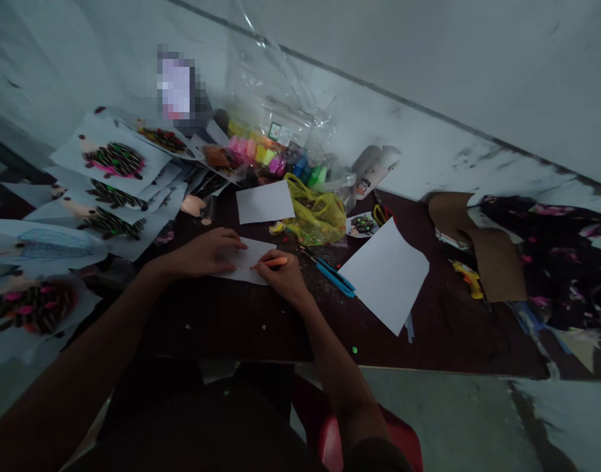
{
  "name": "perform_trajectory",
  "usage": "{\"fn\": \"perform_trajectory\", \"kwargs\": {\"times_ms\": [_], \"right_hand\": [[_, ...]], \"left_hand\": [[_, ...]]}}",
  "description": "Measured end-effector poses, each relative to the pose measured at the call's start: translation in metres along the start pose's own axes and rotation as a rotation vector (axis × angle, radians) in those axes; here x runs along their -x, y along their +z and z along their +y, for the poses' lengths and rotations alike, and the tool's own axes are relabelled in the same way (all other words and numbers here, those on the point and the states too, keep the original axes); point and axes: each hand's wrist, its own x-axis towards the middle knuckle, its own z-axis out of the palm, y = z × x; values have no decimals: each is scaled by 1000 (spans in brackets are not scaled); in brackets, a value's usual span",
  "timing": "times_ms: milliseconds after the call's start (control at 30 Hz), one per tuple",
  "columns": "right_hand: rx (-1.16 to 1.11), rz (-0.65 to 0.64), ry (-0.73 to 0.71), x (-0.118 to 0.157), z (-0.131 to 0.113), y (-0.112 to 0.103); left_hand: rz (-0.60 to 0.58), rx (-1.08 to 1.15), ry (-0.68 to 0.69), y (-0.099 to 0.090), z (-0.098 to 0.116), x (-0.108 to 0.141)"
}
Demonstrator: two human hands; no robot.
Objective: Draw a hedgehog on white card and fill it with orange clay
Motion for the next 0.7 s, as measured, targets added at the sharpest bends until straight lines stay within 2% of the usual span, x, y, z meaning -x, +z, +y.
{"fn": "perform_trajectory", "kwargs": {"times_ms": [133, 400, 700], "right_hand": [[6, -9, -19, 2, -2, 1], [-10, -27, -28, 1, -3, 4], [-12, -49, -13, 0, -4, 5]], "left_hand": [[-50, 12, -21, 6, -2, -1], [-81, 11, -33, 3, -1, -2], [-63, -23, -40, 5, 3, -2]]}}
